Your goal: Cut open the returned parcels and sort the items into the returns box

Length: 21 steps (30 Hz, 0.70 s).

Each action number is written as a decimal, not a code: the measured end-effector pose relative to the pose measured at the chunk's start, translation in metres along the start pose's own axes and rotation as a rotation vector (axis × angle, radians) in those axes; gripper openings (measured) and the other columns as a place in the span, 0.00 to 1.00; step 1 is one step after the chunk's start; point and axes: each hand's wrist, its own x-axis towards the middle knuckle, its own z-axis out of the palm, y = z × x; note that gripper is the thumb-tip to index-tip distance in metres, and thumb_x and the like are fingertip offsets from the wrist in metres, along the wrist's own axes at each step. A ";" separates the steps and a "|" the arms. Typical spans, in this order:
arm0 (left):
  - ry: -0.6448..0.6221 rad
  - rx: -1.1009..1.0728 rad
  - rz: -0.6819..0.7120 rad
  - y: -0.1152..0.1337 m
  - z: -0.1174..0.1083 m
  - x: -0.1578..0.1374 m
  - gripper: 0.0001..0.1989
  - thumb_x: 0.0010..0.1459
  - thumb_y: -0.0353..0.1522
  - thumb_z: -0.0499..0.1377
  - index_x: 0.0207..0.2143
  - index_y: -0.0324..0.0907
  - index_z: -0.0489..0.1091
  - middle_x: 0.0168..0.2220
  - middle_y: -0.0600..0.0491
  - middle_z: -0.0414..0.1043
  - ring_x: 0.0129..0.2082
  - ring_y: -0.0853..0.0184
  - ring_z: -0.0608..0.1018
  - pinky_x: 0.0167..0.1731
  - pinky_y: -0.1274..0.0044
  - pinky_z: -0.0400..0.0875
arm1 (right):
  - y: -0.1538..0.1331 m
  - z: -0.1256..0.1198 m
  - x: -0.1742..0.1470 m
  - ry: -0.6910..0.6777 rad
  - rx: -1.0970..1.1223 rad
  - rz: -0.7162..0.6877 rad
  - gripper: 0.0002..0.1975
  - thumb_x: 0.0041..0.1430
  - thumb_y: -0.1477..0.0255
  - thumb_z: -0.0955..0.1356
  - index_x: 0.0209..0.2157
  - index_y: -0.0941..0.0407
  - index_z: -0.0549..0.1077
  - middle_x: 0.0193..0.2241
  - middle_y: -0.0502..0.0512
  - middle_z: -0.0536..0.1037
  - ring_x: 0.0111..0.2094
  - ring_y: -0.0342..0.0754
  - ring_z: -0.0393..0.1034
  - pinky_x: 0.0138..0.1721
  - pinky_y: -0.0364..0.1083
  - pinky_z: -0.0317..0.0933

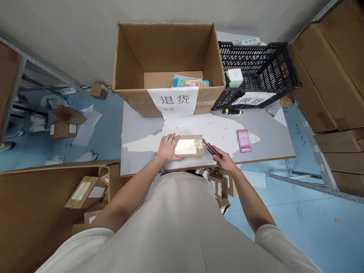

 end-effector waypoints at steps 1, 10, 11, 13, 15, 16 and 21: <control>0.012 -0.003 -0.001 0.000 0.001 0.000 0.57 0.34 0.52 0.66 0.64 0.37 0.51 0.62 0.35 0.54 0.61 0.44 0.56 0.60 0.56 0.46 | 0.000 -0.006 -0.001 -0.040 -0.033 -0.001 0.36 0.55 0.59 0.67 0.64 0.50 0.56 0.21 0.45 0.69 0.14 0.38 0.56 0.14 0.41 0.55; 0.038 -0.046 0.000 -0.002 0.007 0.000 0.57 0.34 0.52 0.66 0.64 0.37 0.51 0.63 0.35 0.51 0.61 0.43 0.56 0.60 0.55 0.46 | 0.020 -0.012 -0.034 -0.182 -0.099 0.022 0.31 0.54 0.59 0.68 0.59 0.50 0.65 0.20 0.46 0.71 0.14 0.39 0.57 0.16 0.41 0.57; 0.032 -0.051 -0.001 -0.003 0.007 0.000 0.57 0.34 0.52 0.66 0.64 0.37 0.51 0.63 0.35 0.50 0.61 0.42 0.55 0.60 0.55 0.45 | 0.022 -0.012 -0.039 -0.165 -0.088 0.034 0.32 0.53 0.59 0.68 0.59 0.50 0.64 0.21 0.46 0.72 0.14 0.39 0.58 0.16 0.42 0.58; 0.018 -0.062 -0.002 -0.003 0.007 0.000 0.57 0.35 0.52 0.66 0.64 0.37 0.50 0.65 0.36 0.48 0.63 0.42 0.54 0.61 0.55 0.43 | 0.026 -0.018 -0.047 -0.118 -0.071 0.060 0.33 0.52 0.59 0.69 0.59 0.51 0.63 0.22 0.47 0.73 0.14 0.40 0.59 0.16 0.43 0.58; 0.007 -0.072 0.000 -0.002 0.006 -0.001 0.58 0.36 0.53 0.66 0.65 0.38 0.49 0.66 0.36 0.46 0.64 0.42 0.51 0.61 0.55 0.41 | 0.029 -0.028 -0.054 -0.050 -0.057 0.078 0.31 0.50 0.57 0.70 0.55 0.53 0.67 0.22 0.48 0.73 0.14 0.41 0.60 0.16 0.44 0.58; 0.004 -0.076 0.002 -0.001 0.006 -0.002 0.58 0.36 0.53 0.65 0.65 0.38 0.48 0.66 0.36 0.45 0.65 0.43 0.49 0.62 0.55 0.39 | 0.029 -0.031 -0.056 -0.005 -0.054 0.078 0.28 0.50 0.56 0.70 0.51 0.54 0.70 0.22 0.48 0.73 0.15 0.42 0.61 0.17 0.44 0.58; 0.113 -0.168 -0.116 -0.006 0.008 -0.023 0.60 0.36 0.54 0.66 0.66 0.40 0.44 0.68 0.37 0.37 0.67 0.43 0.42 0.61 0.52 0.36 | 0.029 -0.007 -0.029 0.193 0.077 -0.052 0.23 0.50 0.51 0.68 0.40 0.54 0.69 0.37 0.58 0.78 0.36 0.50 0.72 0.33 0.47 0.67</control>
